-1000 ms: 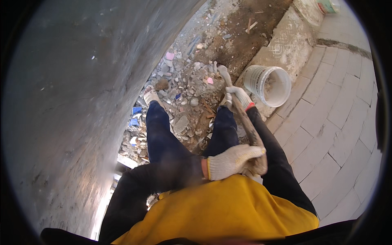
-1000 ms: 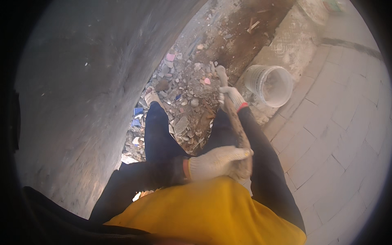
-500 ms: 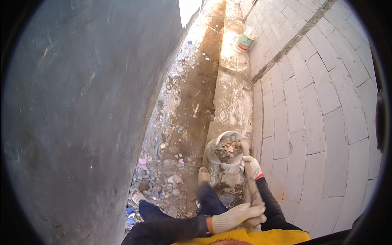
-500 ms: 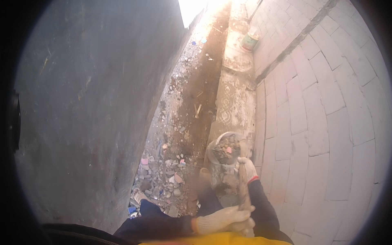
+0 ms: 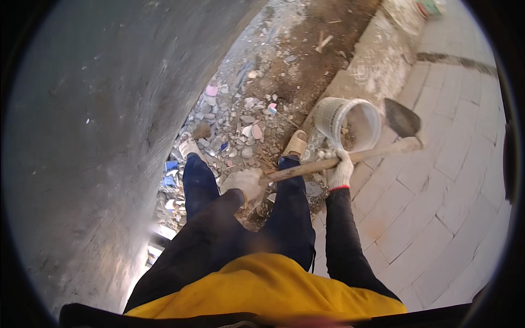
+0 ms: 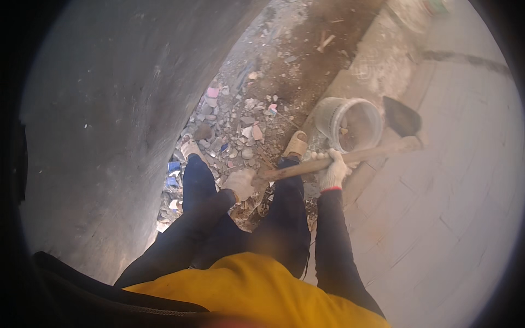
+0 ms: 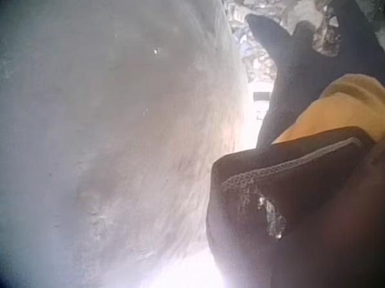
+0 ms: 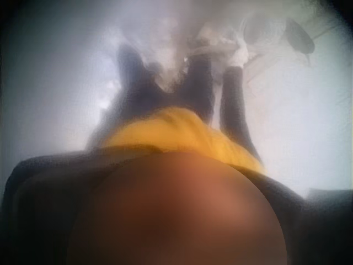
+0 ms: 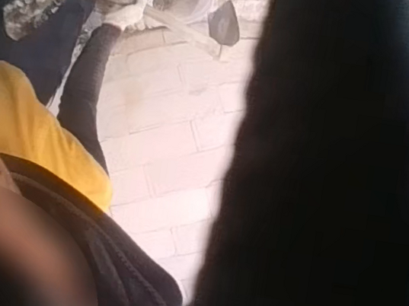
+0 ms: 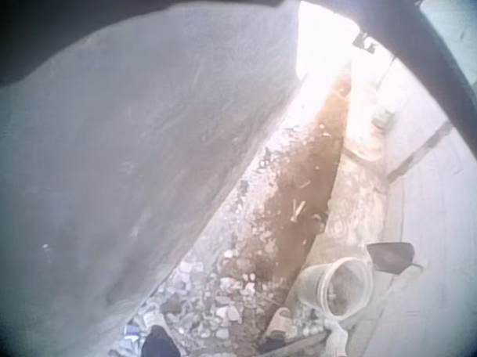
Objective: The person uses a hoe to scrape and gather rubble and dirt from a narrow tiled corridor, then transfers the debris into a white bucket. The person repeatedly scoops material and deposits it into the bucket, then lifts the bucket to move it.
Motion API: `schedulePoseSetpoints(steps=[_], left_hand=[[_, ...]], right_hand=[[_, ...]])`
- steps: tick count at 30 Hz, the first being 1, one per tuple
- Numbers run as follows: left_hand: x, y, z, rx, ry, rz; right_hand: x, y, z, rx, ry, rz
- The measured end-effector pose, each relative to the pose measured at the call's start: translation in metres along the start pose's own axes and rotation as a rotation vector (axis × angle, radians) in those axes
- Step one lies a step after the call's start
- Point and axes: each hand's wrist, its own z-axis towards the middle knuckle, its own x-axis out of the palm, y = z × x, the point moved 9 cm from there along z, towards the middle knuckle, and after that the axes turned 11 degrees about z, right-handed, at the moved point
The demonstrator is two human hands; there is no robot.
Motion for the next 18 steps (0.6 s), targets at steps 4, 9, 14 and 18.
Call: schedulePoseSetpoints(steps=[4,9,14,18], left_hand=[[0.018,0.0,-0.012,-0.138,0.034,-0.179],[0.044,0.043,0.014,-0.361,-0.008,-0.353],[0.037,0.147,0.083,-0.456,-0.16,-0.533],[0.046,0.186,0.064,-0.573,-0.038,-0.698]], right_hand=[[0.044,-0.021,0.007,-0.057,0.111,-0.262],[0.115,-0.13,0.113,-0.04,0.191,-0.519],[0.161,-0.27,0.244,-0.092,0.227,-0.777],[0.131,-0.366,0.28,-0.235,0.255,-1.378]])
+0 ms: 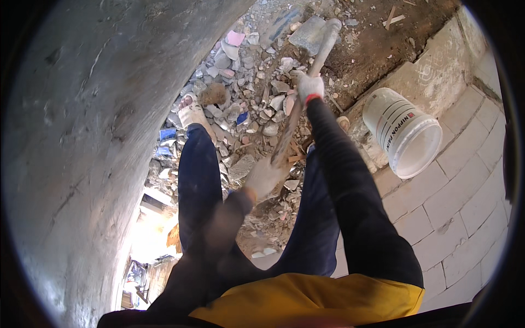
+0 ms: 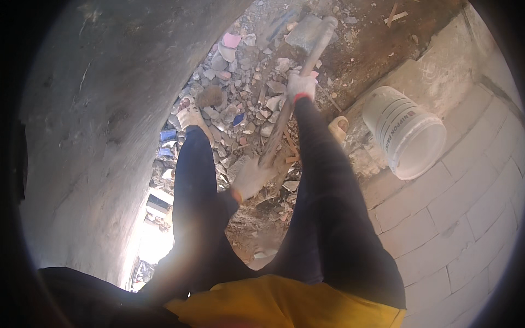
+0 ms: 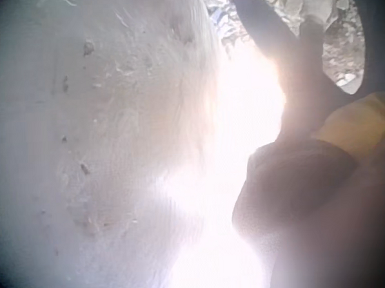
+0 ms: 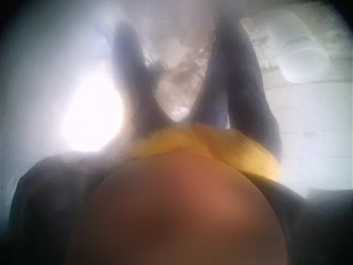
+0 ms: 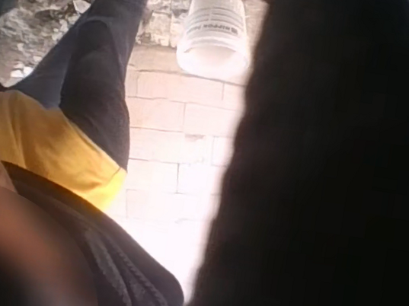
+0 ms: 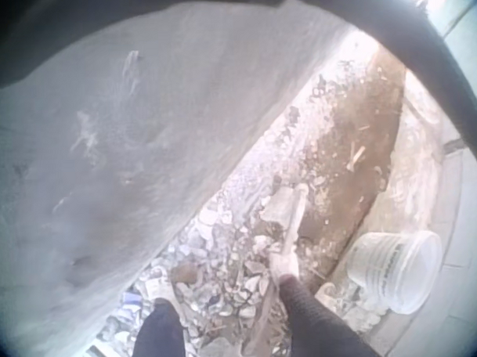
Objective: The person uses a hoe to scrape and gather rubble and dirt from a narrow tiled corridor, then transfers the debris into a white bucket. The person repeatedly scoops material and deposits it into the bucket, then lifts the bucket to move it.
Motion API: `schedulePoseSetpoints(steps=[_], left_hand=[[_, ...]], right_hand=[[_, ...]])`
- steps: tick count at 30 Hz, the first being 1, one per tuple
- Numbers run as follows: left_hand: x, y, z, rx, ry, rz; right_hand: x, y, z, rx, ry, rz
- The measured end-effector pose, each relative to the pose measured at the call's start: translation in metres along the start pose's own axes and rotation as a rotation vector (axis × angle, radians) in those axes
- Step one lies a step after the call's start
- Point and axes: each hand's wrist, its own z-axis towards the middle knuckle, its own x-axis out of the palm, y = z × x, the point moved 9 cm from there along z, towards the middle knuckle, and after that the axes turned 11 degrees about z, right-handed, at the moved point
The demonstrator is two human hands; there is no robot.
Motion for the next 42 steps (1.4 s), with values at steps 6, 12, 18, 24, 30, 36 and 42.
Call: schedulePoseSetpoints(steps=[6,12,18,24,30,36,42], left_hand=[[0.002,0.008,-0.021,-0.065,-0.015,-0.113],[0.02,0.03,-0.01,-0.131,-0.011,-0.023],[0.036,0.048,-0.009,-0.179,0.001,0.119],[0.019,0.034,-0.082,-0.272,0.128,0.02],[0.019,0.064,-0.203,-0.505,0.139,-0.356],[0.015,0.061,-0.239,-0.488,0.171,-0.379],[0.02,-0.006,-0.257,-0.484,0.395,-0.824]], right_hand=[[0.036,-0.064,0.031,0.233,0.149,0.127],[0.022,-0.046,-0.012,0.198,0.09,0.171],[-0.016,-0.02,-0.045,0.144,-0.038,0.364],[0.013,-0.069,-0.077,0.212,0.086,0.006],[0.116,-0.149,-0.213,-0.168,0.654,-0.972],[0.12,-0.147,-0.268,-0.264,0.842,-0.942],[0.054,-0.116,-0.238,0.428,0.532,0.115]])
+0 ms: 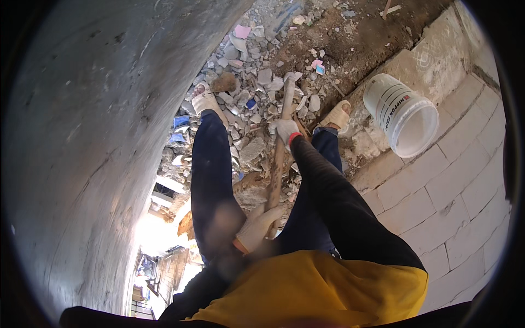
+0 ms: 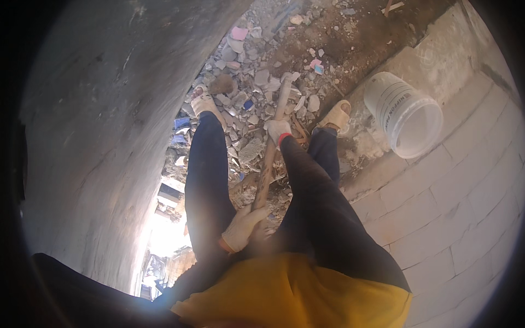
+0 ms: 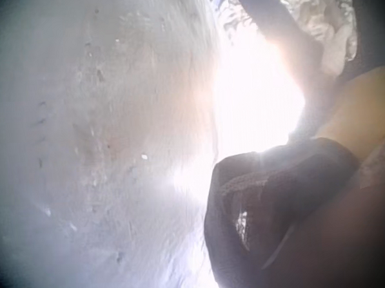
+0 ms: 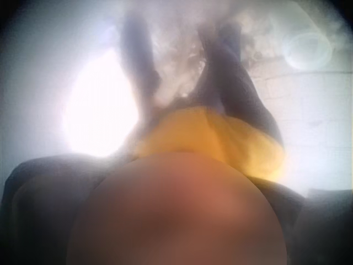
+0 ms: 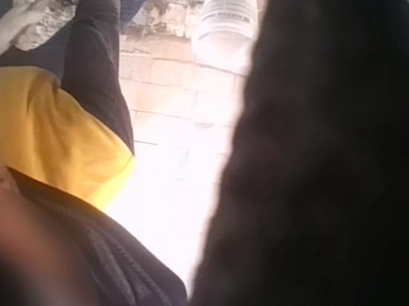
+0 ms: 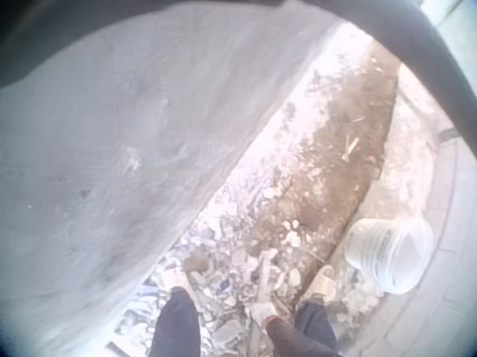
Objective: The person uses a hoe to scrape and gather rubble and dirt from a narrow tiled corridor, then transfers the debris into a white bucket. The person repeatedly scoops material and deposits it into the bucket, then lifts the bucket to move it.
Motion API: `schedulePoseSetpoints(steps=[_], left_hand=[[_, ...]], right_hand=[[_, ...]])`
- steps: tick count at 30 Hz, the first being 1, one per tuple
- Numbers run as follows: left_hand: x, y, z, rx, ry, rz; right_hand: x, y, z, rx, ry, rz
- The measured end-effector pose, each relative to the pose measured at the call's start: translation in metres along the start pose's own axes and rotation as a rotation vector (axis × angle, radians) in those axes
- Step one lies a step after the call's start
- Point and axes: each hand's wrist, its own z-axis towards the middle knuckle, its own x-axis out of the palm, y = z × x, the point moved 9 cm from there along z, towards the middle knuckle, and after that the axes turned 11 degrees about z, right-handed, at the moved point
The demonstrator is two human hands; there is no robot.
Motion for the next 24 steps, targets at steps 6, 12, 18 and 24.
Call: schedulePoseSetpoints(steps=[6,12,18,24], left_hand=[[0.083,-0.001,-0.037,-0.024,0.409,-0.476],[0.193,-0.012,-0.088,-0.108,0.967,-0.62],[0.314,-0.009,-0.147,-0.154,1.01,-0.145],[0.39,0.024,-0.212,-0.157,1.114,0.264]], right_hand=[[-0.048,0.03,-0.06,0.188,-0.048,0.42],[-0.119,0.081,-0.149,0.13,0.033,0.572],[-0.202,0.134,-0.297,0.07,0.155,0.821],[-0.298,0.143,-0.42,-0.118,0.007,0.957]])
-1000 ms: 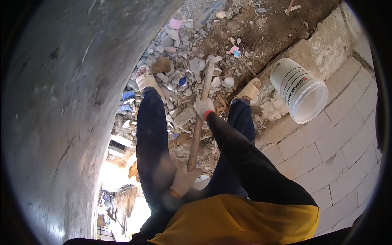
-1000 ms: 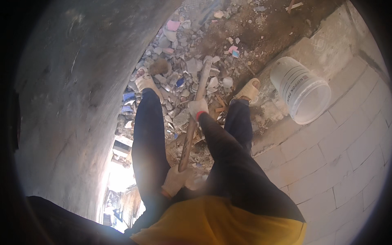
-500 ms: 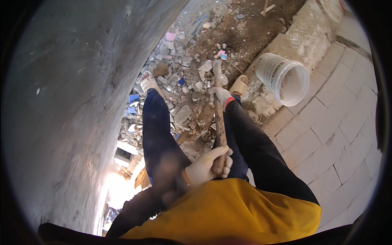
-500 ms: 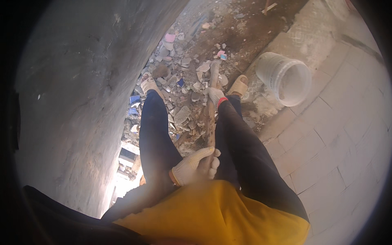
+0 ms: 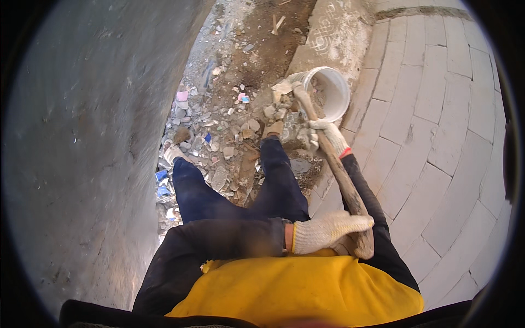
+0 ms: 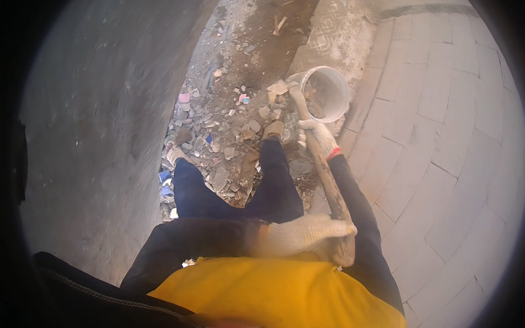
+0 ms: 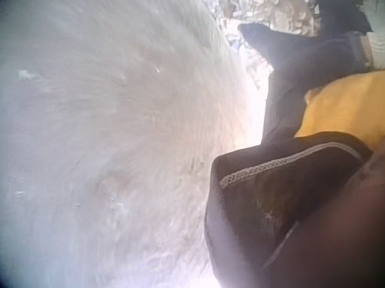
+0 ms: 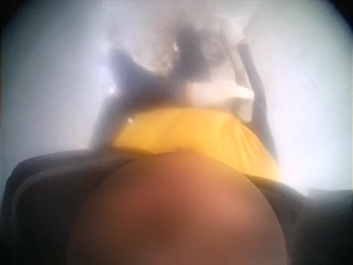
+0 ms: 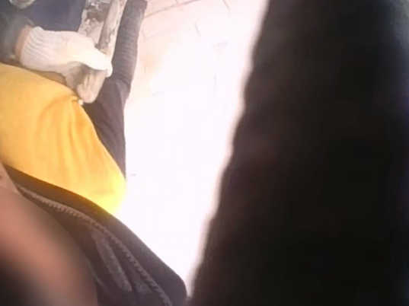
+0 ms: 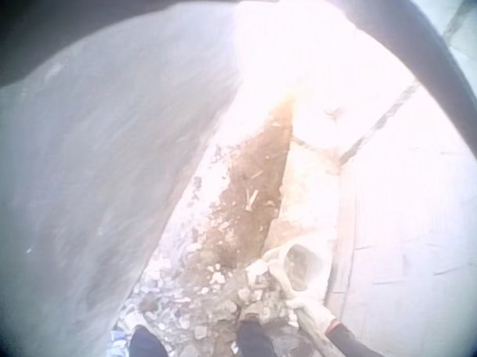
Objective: The person uses a hoe to scrape and gather rubble and dirt from a narrow tiled corridor, then transfers the debris into a white bucket. The person repeatedly scoops material and deposits it into the bucket, then lifts the bucket to move it.
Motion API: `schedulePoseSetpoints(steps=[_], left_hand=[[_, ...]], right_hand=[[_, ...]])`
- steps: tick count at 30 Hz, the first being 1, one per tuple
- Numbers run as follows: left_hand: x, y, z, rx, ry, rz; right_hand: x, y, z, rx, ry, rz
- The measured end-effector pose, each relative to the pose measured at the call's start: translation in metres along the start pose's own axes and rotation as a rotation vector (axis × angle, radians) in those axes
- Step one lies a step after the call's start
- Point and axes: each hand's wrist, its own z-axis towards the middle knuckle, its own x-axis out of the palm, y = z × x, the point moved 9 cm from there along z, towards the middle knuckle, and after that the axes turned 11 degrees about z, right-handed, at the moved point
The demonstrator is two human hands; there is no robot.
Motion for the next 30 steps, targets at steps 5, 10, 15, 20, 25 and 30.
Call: schedulePoseSetpoints(steps=[5,10,15,20,25,30], left_hand=[[0.022,0.001,0.013,0.092,-0.093,0.382],[-0.077,0.02,-0.042,-0.048,-0.293,0.786],[-0.288,0.017,-0.136,-0.33,-1.122,1.59],[-0.395,0.014,-0.118,-0.079,-1.336,1.55],[-0.435,-0.003,-0.073,-0.12,-1.273,1.323],[-0.505,-0.057,-0.08,0.093,-1.403,1.01]], right_hand=[[-0.036,0.056,-0.064,-0.215,-0.052,0.143],[-0.067,0.044,-0.056,-0.465,-0.213,0.1],[-0.079,-0.046,0.042,-0.274,-0.349,0.309],[-0.057,-0.019,0.08,-0.537,-0.284,0.114],[0.0,0.026,0.153,-0.655,-0.125,-0.097],[0.037,0.02,0.342,-0.545,-0.238,-0.388]])
